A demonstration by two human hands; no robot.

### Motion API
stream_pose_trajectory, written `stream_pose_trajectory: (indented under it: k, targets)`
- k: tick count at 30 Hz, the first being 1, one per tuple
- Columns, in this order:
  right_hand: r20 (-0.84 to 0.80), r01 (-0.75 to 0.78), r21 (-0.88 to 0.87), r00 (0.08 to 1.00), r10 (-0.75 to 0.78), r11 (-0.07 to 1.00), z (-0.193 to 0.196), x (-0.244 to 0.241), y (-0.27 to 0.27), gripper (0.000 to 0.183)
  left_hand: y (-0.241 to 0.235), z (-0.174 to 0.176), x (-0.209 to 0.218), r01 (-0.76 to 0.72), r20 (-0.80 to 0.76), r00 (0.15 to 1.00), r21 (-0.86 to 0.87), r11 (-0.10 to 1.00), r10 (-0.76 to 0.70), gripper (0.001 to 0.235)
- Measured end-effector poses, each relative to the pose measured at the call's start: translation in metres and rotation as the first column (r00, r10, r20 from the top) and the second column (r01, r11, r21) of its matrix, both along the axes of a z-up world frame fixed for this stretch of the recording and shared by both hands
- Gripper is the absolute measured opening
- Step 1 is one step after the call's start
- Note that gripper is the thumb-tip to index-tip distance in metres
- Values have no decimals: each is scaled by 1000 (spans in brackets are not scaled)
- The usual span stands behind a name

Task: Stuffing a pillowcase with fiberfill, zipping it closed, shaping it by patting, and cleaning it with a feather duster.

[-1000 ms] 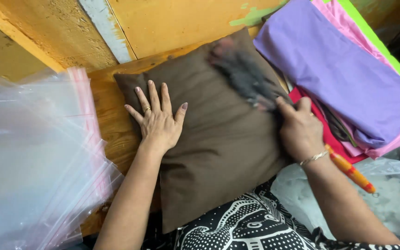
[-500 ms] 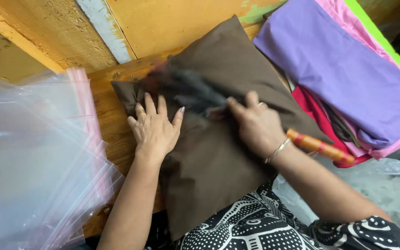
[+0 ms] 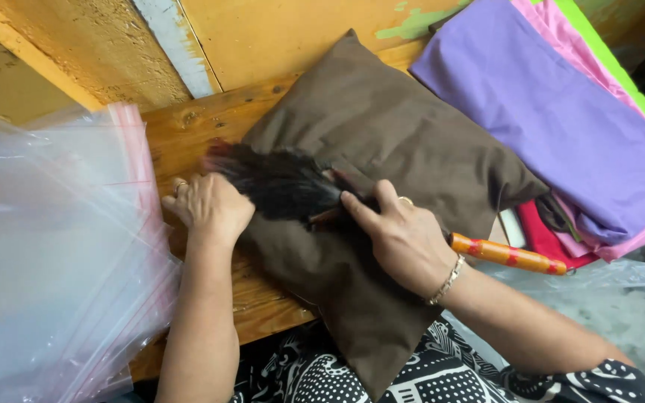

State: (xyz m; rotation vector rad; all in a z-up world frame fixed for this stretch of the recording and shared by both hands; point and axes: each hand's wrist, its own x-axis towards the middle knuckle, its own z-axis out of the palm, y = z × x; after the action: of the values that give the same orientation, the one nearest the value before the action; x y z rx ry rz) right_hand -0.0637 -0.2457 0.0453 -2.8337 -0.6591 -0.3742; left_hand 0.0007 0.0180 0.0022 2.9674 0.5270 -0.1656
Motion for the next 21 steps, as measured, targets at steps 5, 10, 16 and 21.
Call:
stream_pose_trajectory:
  k: [5,10,16,21]
  targets:
    - [-63,367,-157,923,-380,917,-18,82,-64,45,15,7,-10,22,143,990,-208,978,8,41]
    - [8,432,16,902,-433,902,2,61,-89,40,7,14,-10,64,267,964,-196,979,-9,47]
    - [-87,235,16,969,-233,972,5,-23,-31,44,-10,36,-8,119,103,990,-296,948,-92,55]
    - [-45,456,-118,885,-463,882,-37,32,-120,37,10,31,-21,102,-40,993,-159,982,-109,30]
